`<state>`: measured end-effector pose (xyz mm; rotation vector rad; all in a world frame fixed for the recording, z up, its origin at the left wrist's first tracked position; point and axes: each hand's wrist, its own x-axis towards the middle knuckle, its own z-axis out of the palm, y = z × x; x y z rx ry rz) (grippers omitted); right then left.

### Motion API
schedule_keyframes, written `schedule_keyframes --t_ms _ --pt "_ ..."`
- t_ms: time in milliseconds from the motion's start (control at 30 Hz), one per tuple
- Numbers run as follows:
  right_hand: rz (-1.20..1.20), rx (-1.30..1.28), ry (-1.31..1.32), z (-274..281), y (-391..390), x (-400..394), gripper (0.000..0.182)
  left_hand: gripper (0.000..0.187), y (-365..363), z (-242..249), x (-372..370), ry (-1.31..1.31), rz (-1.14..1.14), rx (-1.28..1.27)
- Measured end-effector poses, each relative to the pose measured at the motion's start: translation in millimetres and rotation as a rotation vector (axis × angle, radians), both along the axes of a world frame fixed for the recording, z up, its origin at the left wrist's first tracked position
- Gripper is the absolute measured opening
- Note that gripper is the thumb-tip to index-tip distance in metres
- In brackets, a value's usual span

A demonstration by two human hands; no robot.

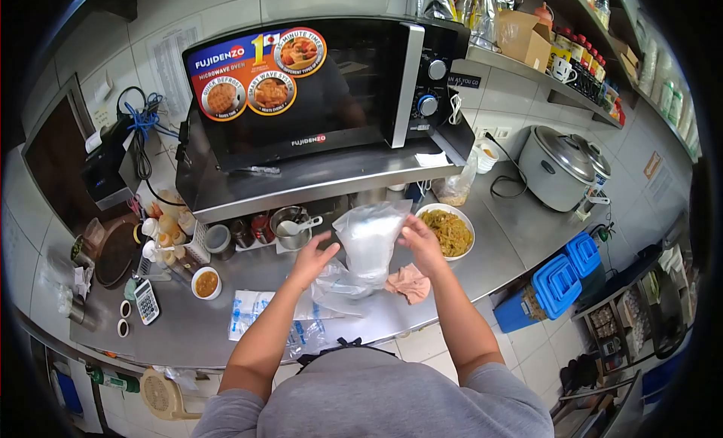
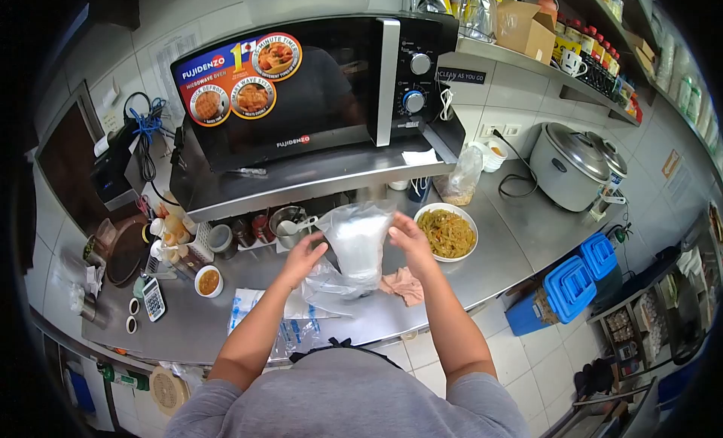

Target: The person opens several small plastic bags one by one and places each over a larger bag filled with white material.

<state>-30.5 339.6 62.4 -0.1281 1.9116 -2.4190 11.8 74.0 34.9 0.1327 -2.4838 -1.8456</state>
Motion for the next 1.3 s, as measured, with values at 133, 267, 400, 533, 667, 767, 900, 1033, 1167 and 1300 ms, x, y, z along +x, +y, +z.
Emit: schedule_keyframes --t_ms 133,267,400,533,667,767,900,1033,1167,1300 --pt "0.207 0.126 0.265 -4.7 -14.5 -3.7 0.059 0.077 28.0 13.8 -3.1 0.037 -0.251 -0.075" --pt "0.241 0.66 -0.003 -10.7 -19.9 44.6 0.072 0.086 22.7 -48.4 4.5 -0.046 -0.388 -0.348" --pt "-0.16 0.335 0.118 -91.6 -6.5 88.0 0.079 0.049 5.5 -19.5 74.4 -0.124 -0.239 -0.472" --pt "0.164 0.551 0.7 9.5 -44.6 140.5 0.064 0.032 46.1 34.0 112.1 0.287 -0.231 -0.168" --pt "0.304 0.391 0.389 31.8 -34.9 129.9 0.02 0.035 45.6 55.5 113.6 0.537 -0.207 0.035" --pt "0.41 0.411 0.321 52.8 -22.4 124.9 0.017 0.04 35.7 57.1 113.7 0.596 -0.185 0.044" --pt "0.356 0.471 0.597 78.1 -28.7 128.7 0.021 0.041 39.0 70.0 119.2 0.554 -0.189 0.108" --pt "0.329 0.543 0.586 78.8 -32.1 127.6 0.021 0.041 34.6 57.9 115.4 0.72 -0.026 0.11" --pt "0.473 0.647 0.649 74.3 -30.2 121.0 0.022 0.036 32.8 82.1 123.6 0.76 0.014 0.114" --pt "0.327 0.526 0.574 90.1 -32.9 132.2 0.02 0.029 29.9 92.9 125.2 0.526 -0.177 -0.035"
